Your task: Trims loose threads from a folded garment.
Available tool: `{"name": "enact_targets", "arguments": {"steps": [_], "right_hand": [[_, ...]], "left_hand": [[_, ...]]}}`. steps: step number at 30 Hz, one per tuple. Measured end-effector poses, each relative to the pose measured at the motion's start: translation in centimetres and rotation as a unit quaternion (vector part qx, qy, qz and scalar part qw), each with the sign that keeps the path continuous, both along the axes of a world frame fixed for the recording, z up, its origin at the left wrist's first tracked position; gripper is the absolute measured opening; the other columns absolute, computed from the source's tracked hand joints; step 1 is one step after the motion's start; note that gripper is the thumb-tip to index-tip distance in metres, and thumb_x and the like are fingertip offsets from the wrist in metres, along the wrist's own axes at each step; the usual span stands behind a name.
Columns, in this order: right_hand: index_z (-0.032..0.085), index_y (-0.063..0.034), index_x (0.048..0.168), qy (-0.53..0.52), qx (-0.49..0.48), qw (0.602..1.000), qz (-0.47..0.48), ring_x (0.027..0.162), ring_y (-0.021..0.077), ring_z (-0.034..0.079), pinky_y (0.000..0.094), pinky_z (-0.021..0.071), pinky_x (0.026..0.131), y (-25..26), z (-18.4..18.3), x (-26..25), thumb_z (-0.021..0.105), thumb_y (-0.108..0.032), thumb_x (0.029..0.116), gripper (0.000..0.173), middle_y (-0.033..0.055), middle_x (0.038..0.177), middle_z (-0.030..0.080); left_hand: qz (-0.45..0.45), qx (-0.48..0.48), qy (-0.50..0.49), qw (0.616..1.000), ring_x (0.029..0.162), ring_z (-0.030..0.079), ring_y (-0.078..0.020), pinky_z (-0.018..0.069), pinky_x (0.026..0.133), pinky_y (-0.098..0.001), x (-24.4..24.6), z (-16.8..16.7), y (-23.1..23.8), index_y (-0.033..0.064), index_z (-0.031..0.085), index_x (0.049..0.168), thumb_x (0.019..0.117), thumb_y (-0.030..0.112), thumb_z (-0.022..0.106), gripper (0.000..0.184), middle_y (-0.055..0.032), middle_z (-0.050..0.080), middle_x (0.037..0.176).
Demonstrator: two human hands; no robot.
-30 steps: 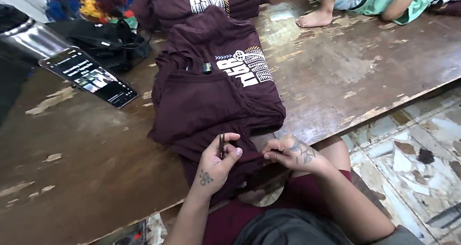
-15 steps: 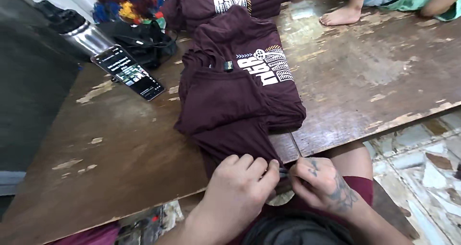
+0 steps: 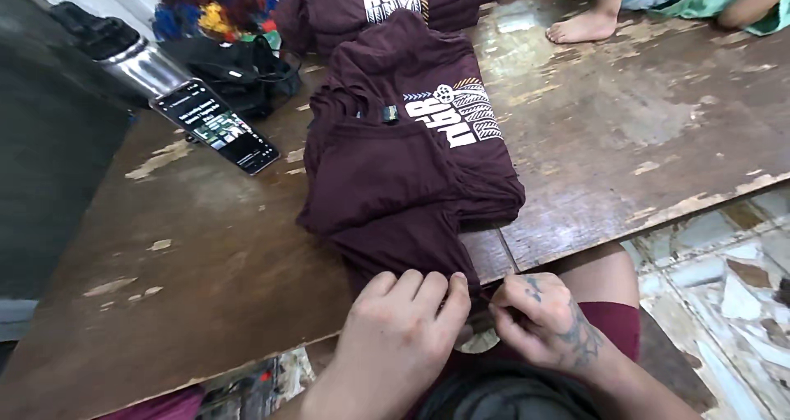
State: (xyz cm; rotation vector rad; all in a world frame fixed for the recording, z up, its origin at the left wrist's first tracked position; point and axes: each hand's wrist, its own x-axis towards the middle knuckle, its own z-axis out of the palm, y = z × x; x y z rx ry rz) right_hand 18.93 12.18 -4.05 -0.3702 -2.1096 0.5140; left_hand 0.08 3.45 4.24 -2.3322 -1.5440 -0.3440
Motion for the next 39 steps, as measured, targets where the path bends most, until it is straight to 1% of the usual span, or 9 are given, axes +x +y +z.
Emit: {"name": "enact_targets", "arguments": {"steps": [5, 9, 13, 15, 19, 23, 27, 34, 39], "right_hand": [[0.062, -0.0065, 0.08, 0.004, -0.016, 0.995, 0.102, 0.058, 0.0109, 0.059, 0.0224, 0.0491, 0.055, -0.5, -0.2, 0.8, 0.054, -0.016, 0.0952, 0.019, 0.0047, 0.066, 0.061], [0.07, -0.0074, 0.108, -0.129, -0.053, 0.971, 0.195, 0.079, 0.0083, 0.069, 0.0218, 0.0566, 0.073, -1.1, -0.9, 3.5, 0.055, -0.033, 0.1053, 0.03, 0.0032, 0.088, 0.073], [0.064, -0.0115, 0.08, -0.133, -0.015, 0.977, 0.166, 0.06, 0.01, 0.06, 0.0252, 0.0495, 0.056, 0.2, -1.1, 4.0, 0.048, -0.034, 0.1074, 0.039, -0.0006, 0.065, 0.06], [0.063, -0.012, 0.075, -0.13, 0.007, 0.977, 0.171, 0.063, 0.0131, 0.059, 0.0278, 0.0496, 0.061, 0.5, -0.5, 3.3, 0.049, -0.036, 0.1068, 0.042, 0.0002, 0.064, 0.057], [0.069, -0.0114, 0.085, -0.094, 0.062, 0.976, 0.186, 0.074, 0.0193, 0.066, 0.0379, 0.0522, 0.087, 1.8, 2.1, -0.6, 0.053, -0.026, 0.1029, 0.028, 0.0034, 0.073, 0.067], [0.077, -0.0075, 0.109, -0.138, 0.064, 0.984, 0.097, 0.118, 0.0366, 0.068, 0.0627, 0.0453, 0.106, 6.0, 5.4, -7.0, 0.052, -0.038, 0.1046, 0.04, 0.0167, 0.116, 0.074], [0.05, -0.0201, 0.154, -0.367, -0.124, 0.921, 0.049, 0.157, 0.0366, 0.019, 0.0713, 0.0071, 0.12, 11.9, 3.7, -12.3, 0.044, -0.055, 0.1052, 0.061, 0.0136, 0.164, 0.038], [0.07, -0.0057, 0.127, -0.06, -0.038, 0.994, 0.078, 0.135, 0.0406, 0.054, 0.0581, 0.0381, 0.115, 8.1, 2.3, -7.3, 0.052, -0.041, 0.1032, 0.046, 0.0219, 0.138, 0.063], [0.07, -0.0034, 0.096, 0.022, -0.006, 0.995, 0.1, 0.093, 0.0179, 0.07, 0.0293, 0.0544, 0.09, 5.5, 0.9, -3.6, 0.052, -0.027, 0.1058, 0.031, 0.0126, 0.091, 0.073]], "left_hand": [[0.027, -0.021, -0.069, 0.997, 0.061, 0.067, -0.0279, 0.0499, 0.049, -0.0395, -1.2, -1.6, 0.6, 0.0055, 0.076, 0.108, 0.0907, 0.006, 0.058, 0.025, -0.0108, 0.069, 0.079], [0.1, -0.103, -0.335, 0.931, 0.061, 0.054, -0.0118, 0.0454, 0.055, -0.0283, -2.9, -3.7, -0.5, 0.0005, 0.065, 0.117, 0.0953, 0.044, 0.062, 0.048, -0.0044, 0.061, 0.076], [0.074, -0.308, -0.25, 0.915, 0.058, 0.064, -0.0259, 0.0517, 0.052, -0.0487, -6.6, -3.6, -1.7, 0.0051, 0.067, 0.091, 0.0903, 0.032, 0.07, 0.027, -0.0088, 0.062, 0.066], [0.159, -0.196, -0.324, 0.912, 0.065, 0.065, -0.0185, 0.0551, 0.062, -0.0408, -9.8, -1.4, -3.2, 0.0034, 0.069, 0.086, 0.0884, 0.018, 0.069, 0.015, -0.0067, 0.065, 0.072], [0.219, 0.357, -0.622, 0.662, 0.048, 0.049, 0.0014, 0.046, 0.047, -0.0162, -11.8, 1.8, -1.7, 0.0185, 0.046, 0.098, 0.1077, 0.017, 0.047, 0.01, 0.0147, 0.047, 0.06], [0.174, 0.045, -0.481, 0.858, 0.077, 0.066, -0.0043, 0.0545, 0.071, -0.0223, -5.7, -0.5, 0.1, -0.006, 0.067, 0.105, 0.1062, 0.022, 0.049, 0.033, -0.0055, 0.071, 0.091], [0.132, -0.242, -0.345, 0.897, 0.105, 0.067, -0.0256, 0.0557, 0.089, -0.0437, -6.2, -4.2, -0.7, 0.0024, 0.07, 0.118, 0.0876, 0.043, 0.074, 0.051, -0.0161, 0.067, 0.119], [0.125, -0.152, -0.388, 0.9, 0.092, 0.067, -0.023, 0.0559, 0.083, -0.0379, -6.1, -4.5, -2.7, -0.003, 0.069, 0.101, 0.0984, 0.012, 0.058, 0.019, -0.0165, 0.068, 0.103], [0.156, -0.082, -0.4, 0.9, 0.072, 0.066, -0.0157, 0.055, 0.066, -0.0335, -6.8, -2.6, -1.4, -0.0033, 0.065, 0.106, 0.1012, 0.01, 0.052, 0.019, -0.011, 0.068, 0.085]]}}
